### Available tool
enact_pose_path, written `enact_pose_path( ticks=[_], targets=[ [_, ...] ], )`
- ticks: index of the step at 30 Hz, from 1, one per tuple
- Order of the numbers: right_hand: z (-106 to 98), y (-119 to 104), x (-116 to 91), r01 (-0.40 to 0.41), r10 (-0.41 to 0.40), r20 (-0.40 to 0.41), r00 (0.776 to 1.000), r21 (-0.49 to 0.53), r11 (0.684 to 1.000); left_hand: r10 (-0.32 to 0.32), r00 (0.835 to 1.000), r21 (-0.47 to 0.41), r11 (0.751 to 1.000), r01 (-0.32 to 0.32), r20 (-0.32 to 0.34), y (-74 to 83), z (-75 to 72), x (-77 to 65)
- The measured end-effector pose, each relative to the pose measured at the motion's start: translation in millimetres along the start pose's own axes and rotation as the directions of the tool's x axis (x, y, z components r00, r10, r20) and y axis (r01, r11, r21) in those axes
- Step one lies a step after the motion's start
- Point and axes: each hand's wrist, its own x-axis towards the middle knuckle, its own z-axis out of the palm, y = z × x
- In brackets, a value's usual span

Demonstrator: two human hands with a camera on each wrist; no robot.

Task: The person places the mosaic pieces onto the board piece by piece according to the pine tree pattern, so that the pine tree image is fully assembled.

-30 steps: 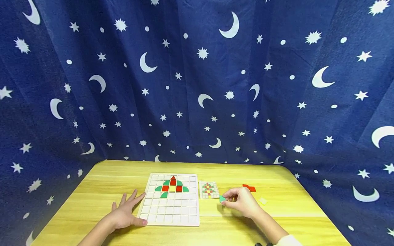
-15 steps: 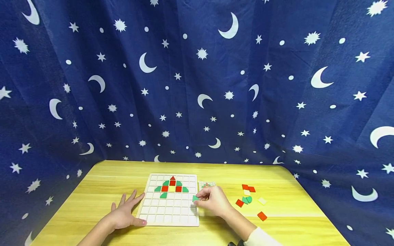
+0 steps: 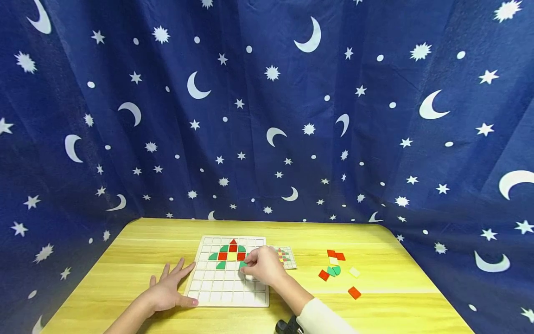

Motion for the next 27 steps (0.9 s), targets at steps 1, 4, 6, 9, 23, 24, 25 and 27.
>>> enact_pose_path(
  ticks=[1,4,6,9,23,24,25,27],
  targets=[
    [1.6,-1.2,2.0,-0.007,0.007,0.007,1.000,-0.018,1.000,-0.002,1.000,0.000,1.000,0.002,0.002,0.7,-0.4,-0.4],
    [5.1,-3.9,7.2,-0.013,0.014,0.021,1.000,-0.078,0.997,-0.003,1.000,-0.003,1.000,0.003,0.016,6.1,-3.1,-3.1],
    [6.9,-4.7,10.3,-0.015,0.019,0.031,0.999,-0.106,0.994,-0.001,1.000,-0.003,1.000,0.001,0.024,9.9,-4.7,-4.8],
    [9.3,-4.1,14.7,-0.004,0.009,0.028,1.000,-0.162,0.987,-0.007,1.000,0.009,1.000,0.007,0.023,11.7,-5.1,-5.2],
    [13.6,1.8,23.8,0.024,-0.009,0.069,0.998,-0.225,0.974,-0.019,1.000,0.007,1.000,0.019,0.000,-2.9,0.4,1.9],
    [13.4,2.0,23.5,0.028,-0.012,0.075,0.997,-0.215,0.976,-0.017,1.000,0.007,1.000,0.017,0.000,-3.4,0.5,2.0],
    [13.2,2.1,23.1,0.026,-0.010,0.083,0.996,-0.203,0.979,-0.016,1.000,0.004,1.000,0.016,-0.001,-3.9,0.7,2.1],
    [12.1,2.0,22.1,0.024,-0.007,0.095,0.995,-0.185,0.983,-0.015,1.000,-0.001,1.000,0.015,0.001,-4.0,0.6,2.3]
  ],
)
